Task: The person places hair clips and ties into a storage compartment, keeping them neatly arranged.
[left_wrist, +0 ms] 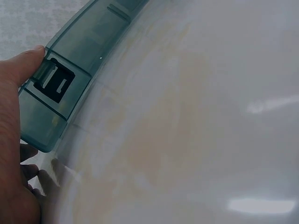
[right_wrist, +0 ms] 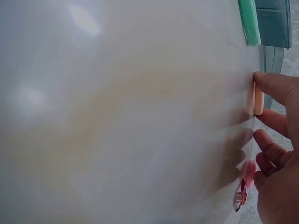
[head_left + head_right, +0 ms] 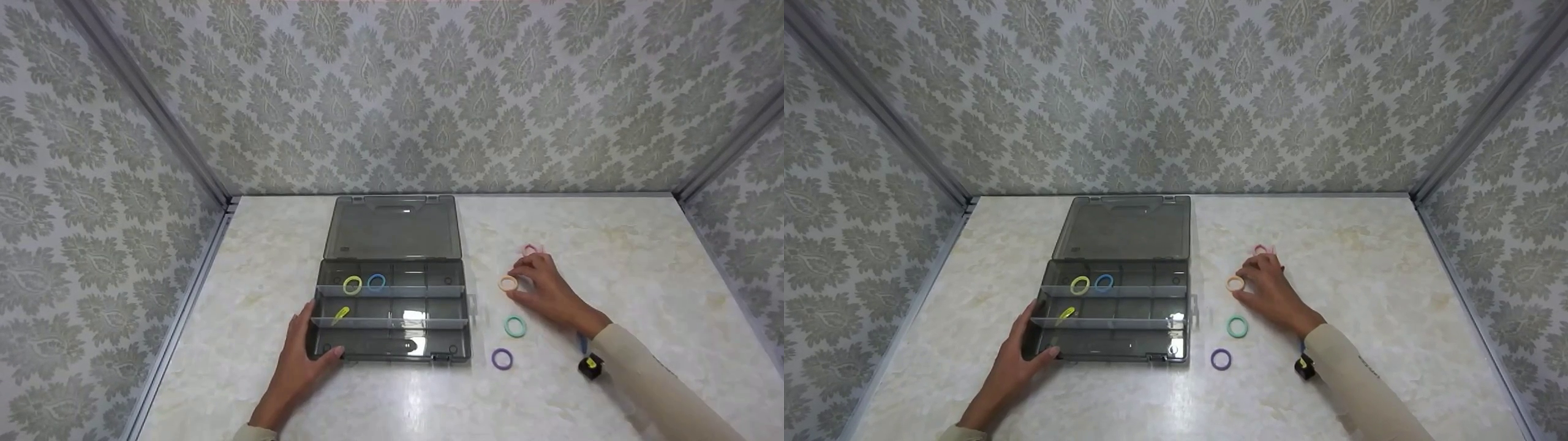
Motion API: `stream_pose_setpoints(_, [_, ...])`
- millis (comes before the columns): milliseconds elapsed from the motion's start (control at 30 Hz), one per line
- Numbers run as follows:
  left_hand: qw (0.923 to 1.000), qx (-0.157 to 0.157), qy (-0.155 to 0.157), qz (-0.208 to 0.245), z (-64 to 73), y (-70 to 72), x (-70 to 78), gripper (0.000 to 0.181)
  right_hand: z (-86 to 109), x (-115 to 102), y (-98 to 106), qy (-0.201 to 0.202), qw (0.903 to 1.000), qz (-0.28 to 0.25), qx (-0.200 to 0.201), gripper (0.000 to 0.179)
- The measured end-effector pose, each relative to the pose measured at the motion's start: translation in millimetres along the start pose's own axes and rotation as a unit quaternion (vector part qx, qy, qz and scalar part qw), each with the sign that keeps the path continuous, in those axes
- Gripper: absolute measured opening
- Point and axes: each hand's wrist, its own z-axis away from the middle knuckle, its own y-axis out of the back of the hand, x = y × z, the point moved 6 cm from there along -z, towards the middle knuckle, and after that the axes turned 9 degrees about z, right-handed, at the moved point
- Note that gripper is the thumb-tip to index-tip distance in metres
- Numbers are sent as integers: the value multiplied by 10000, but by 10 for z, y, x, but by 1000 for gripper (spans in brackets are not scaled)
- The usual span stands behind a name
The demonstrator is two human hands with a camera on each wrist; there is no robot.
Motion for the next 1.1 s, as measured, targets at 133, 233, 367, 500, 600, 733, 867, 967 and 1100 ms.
stream_pose_setpoints(133, [10000, -21, 43, 1, -1, -4, 4, 111, -5, -4, 9, -12, 10000, -6, -45, 30])
stream_pose_setpoints(233, [10000, -29, 43, -13, -2, -7, 6, 111, -13, -22, 21, 30, 10000, 9, -54, 27])
stream_pose_setpoints(367, [10000, -8, -6, -16, 2, -4, 8, 111, -24, -69, 45, 131, 9999, 34, 13, 25])
stream_pose_setpoints(500, [10000, 2, -6, -31, 7, -2, 5, 111, -43, -147, 61, 331, 9994, 12, 136, 24])
stream_pose_setpoints(600, [10000, -13, 12, -37, 12, -6, 10, 112, -60, -209, 60, 450, 9988, 73, 199, 24])
stream_pose_setpoints(733, [10000, -35, 58, -22, 18, -9, 13, 112, -80, -282, 58, 446, 9987, 128, 208, 24])
stream_pose_setpoints(867, [9999, -66, 116, -22, 20, -7, 19, 112, -108, -354, 67, 364, 9992, 68, 151, 24])
stream_pose_setpoints(967, [9999, -67, 118, -27, 13, -5, 22, 111, -137, -422, 77, 382, 9992, 36, 144, 25])
stream_pose_setpoints(1100, [9999, -65, 92, -16, -6, -7, 19, 112, -184, -513, 78, 491, 9986, 68, 174, 26])
